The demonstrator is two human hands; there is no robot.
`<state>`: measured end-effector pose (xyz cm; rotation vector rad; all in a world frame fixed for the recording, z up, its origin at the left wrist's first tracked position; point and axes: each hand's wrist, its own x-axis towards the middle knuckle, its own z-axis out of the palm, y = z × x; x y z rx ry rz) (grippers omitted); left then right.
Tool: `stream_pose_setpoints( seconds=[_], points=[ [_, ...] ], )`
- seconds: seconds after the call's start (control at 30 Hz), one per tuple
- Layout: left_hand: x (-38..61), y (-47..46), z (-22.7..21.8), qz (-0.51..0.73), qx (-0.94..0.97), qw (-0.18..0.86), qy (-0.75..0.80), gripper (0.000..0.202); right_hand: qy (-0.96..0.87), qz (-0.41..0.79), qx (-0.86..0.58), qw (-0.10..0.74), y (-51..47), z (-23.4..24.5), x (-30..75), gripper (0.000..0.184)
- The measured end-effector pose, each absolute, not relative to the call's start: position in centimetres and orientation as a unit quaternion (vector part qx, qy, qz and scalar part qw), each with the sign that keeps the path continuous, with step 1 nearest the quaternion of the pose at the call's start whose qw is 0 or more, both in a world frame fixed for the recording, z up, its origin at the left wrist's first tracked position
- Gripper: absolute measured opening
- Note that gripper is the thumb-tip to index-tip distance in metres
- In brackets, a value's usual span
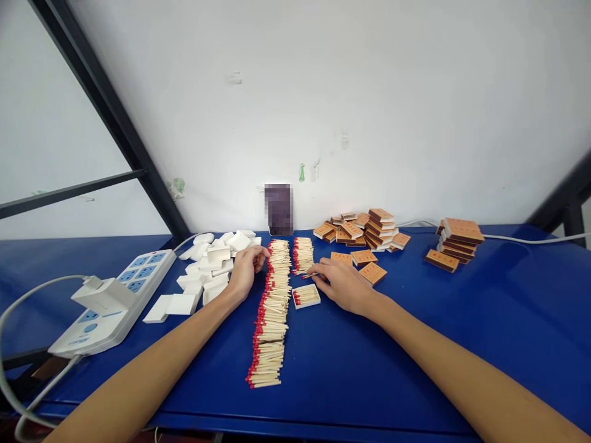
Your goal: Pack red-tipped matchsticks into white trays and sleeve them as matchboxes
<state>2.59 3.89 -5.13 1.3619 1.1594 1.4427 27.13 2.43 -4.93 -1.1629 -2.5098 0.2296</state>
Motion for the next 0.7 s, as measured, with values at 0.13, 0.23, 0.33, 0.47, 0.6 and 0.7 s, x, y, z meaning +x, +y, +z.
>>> stream_pose_setpoints(
  seconds=[0.13,0.23,0.33,0.47,0.6,0.7],
  points=[
    [2.57,3.99,-5.16,0.581,0.54,0.403,0.456,0.025,-0.884,0.081,-0.422,0.183,2.56,-4.97,27.06,0.026],
    [2.61,4.03,-5.2,0.579,0.543,0.406,0.454,0.025,-0.887,0.091,-0.417,0.179,2.71,-4.99,27.07,0.023],
    [2.69,4.0,-5.17,0.578,0.547,0.403,0.452,0.024,-0.892,0.109,-0.4,0.183,2.82,-4.9,27.03,0.021],
    [2.75,3.89,-5.05,0.577,0.546,0.401,0.456,0.025,-0.896,0.125,-0.387,0.179,2.68,-4.62,26.76,0.021],
    [2.76,3.82,-4.97,0.576,0.547,0.394,0.463,0.026,-0.894,0.134,-0.387,0.184,2.56,-4.72,26.71,0.024],
    [2.77,3.81,-4.98,0.577,0.547,0.396,0.46,0.026,-0.891,0.133,-0.39,0.189,2.68,-5.01,26.78,0.029]
  ],
)
